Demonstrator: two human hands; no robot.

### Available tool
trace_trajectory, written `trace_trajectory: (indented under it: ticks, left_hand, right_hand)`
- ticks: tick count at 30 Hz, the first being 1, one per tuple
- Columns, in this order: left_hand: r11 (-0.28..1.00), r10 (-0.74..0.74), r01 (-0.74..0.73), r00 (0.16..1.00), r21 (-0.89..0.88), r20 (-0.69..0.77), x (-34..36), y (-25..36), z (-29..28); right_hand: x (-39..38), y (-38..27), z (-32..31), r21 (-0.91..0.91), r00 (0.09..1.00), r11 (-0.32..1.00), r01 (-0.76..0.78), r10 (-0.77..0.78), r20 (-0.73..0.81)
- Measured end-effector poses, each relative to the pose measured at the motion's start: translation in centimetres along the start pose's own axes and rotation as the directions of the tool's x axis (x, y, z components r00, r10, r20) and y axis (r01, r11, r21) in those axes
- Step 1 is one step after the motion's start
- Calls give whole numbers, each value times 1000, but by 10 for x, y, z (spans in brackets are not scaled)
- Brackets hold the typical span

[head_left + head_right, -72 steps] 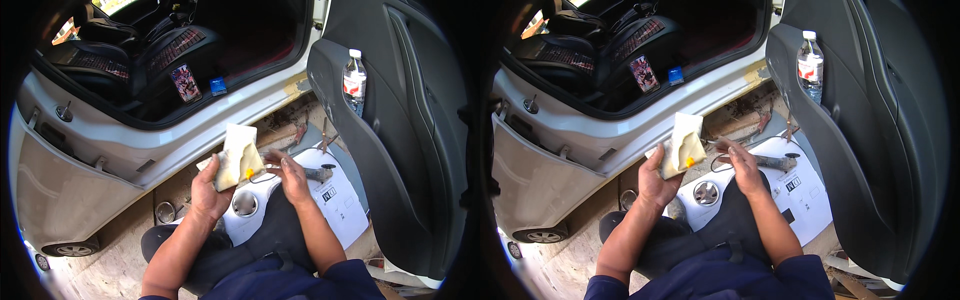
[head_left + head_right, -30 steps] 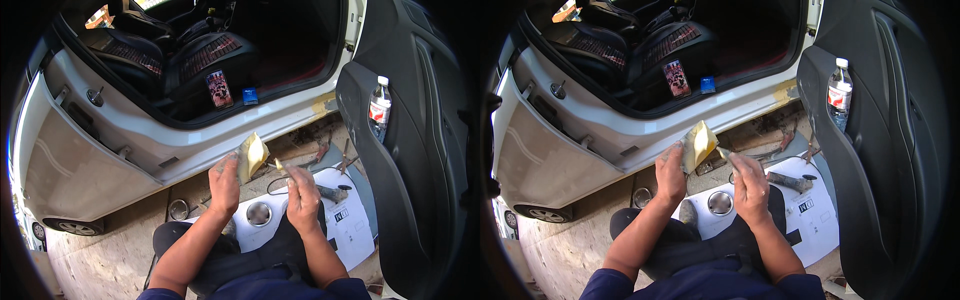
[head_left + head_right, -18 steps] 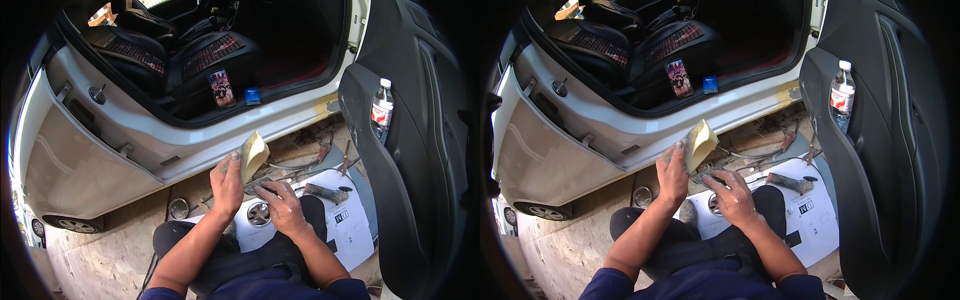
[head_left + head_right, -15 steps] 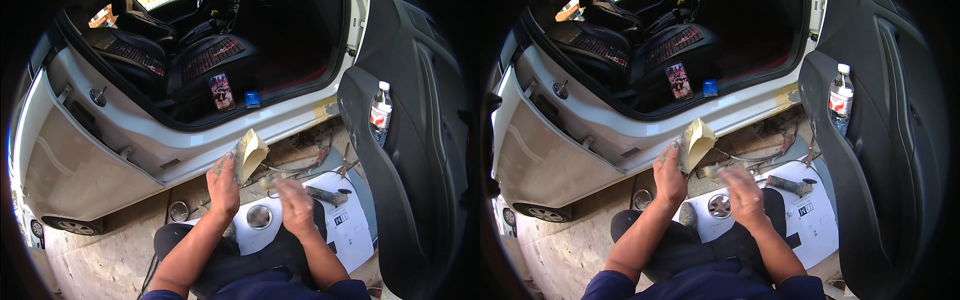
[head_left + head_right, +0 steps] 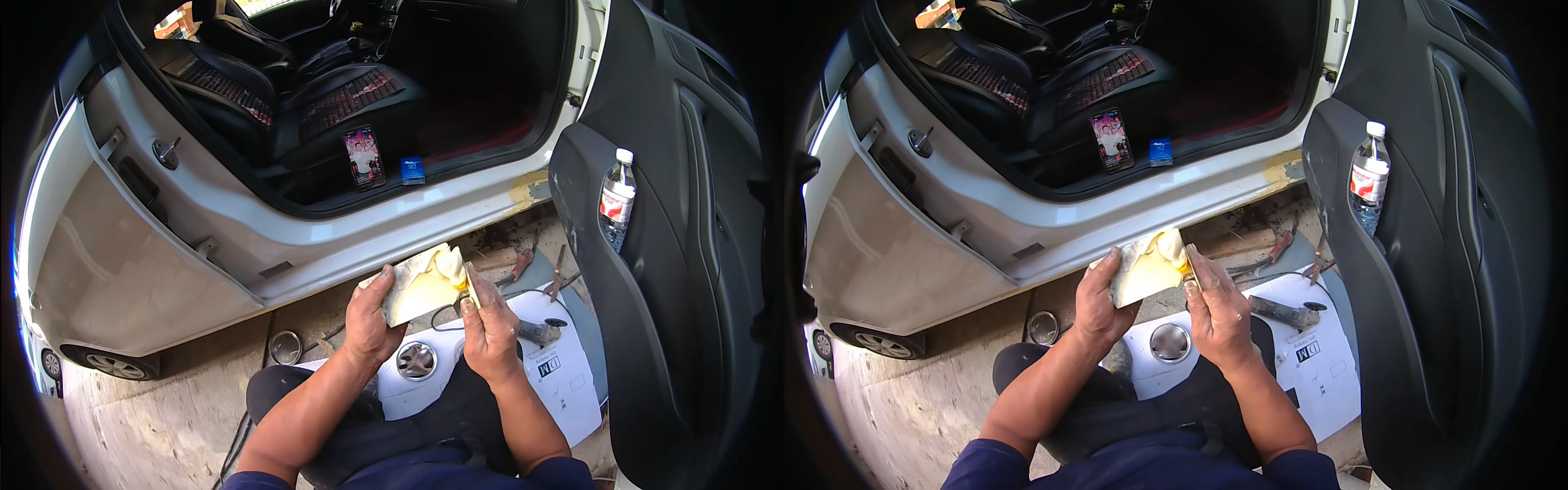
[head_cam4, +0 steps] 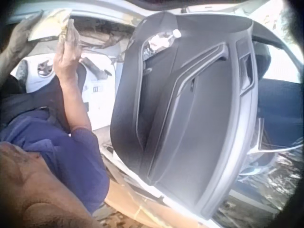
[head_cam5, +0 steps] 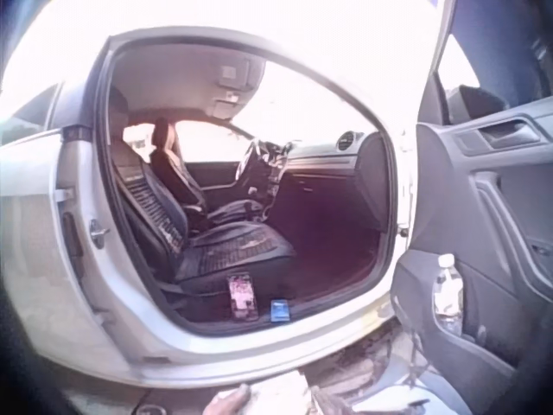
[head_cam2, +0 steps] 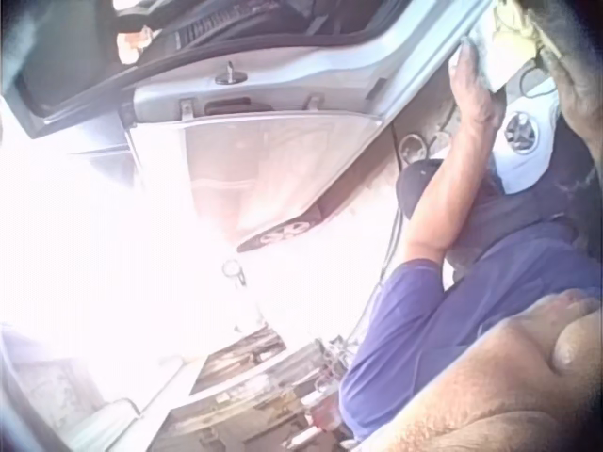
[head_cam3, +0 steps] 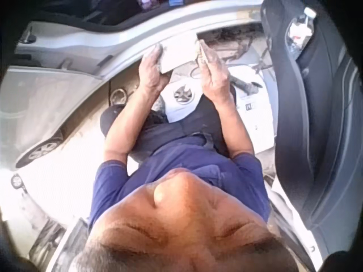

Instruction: The person kneels beside an open car door and applies a yellow paste from a can onto a sanding block. They then rub the paste onto the lower edge of the car door sill, repeatedly dipping the block into the can to reload material.

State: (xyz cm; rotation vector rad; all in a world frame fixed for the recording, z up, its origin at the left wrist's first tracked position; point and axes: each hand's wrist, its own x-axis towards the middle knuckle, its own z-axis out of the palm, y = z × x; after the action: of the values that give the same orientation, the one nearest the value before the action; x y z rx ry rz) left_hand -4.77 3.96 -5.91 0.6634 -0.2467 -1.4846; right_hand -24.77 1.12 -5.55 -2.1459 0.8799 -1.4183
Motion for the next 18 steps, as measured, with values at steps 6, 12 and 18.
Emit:
trace_trajectory:
  ticks: [6, 12, 18]
  left_hand:
    - [999, -29, 28, 999, -17, -39, 4, 4, -5]
    - [998, 1, -3, 999, -63, -33, 8, 1, -4]
    - [996, 65, -62, 997, 65, -44, 4, -5, 1]
  right_hand:
    - [2, 7, -18, -209, 993, 976, 63, -41, 110]
    - [13, -1, -32, -362, 996, 928, 85, -83, 23]
    - [12, -25, -8, -410, 992, 904, 121, -121, 27]
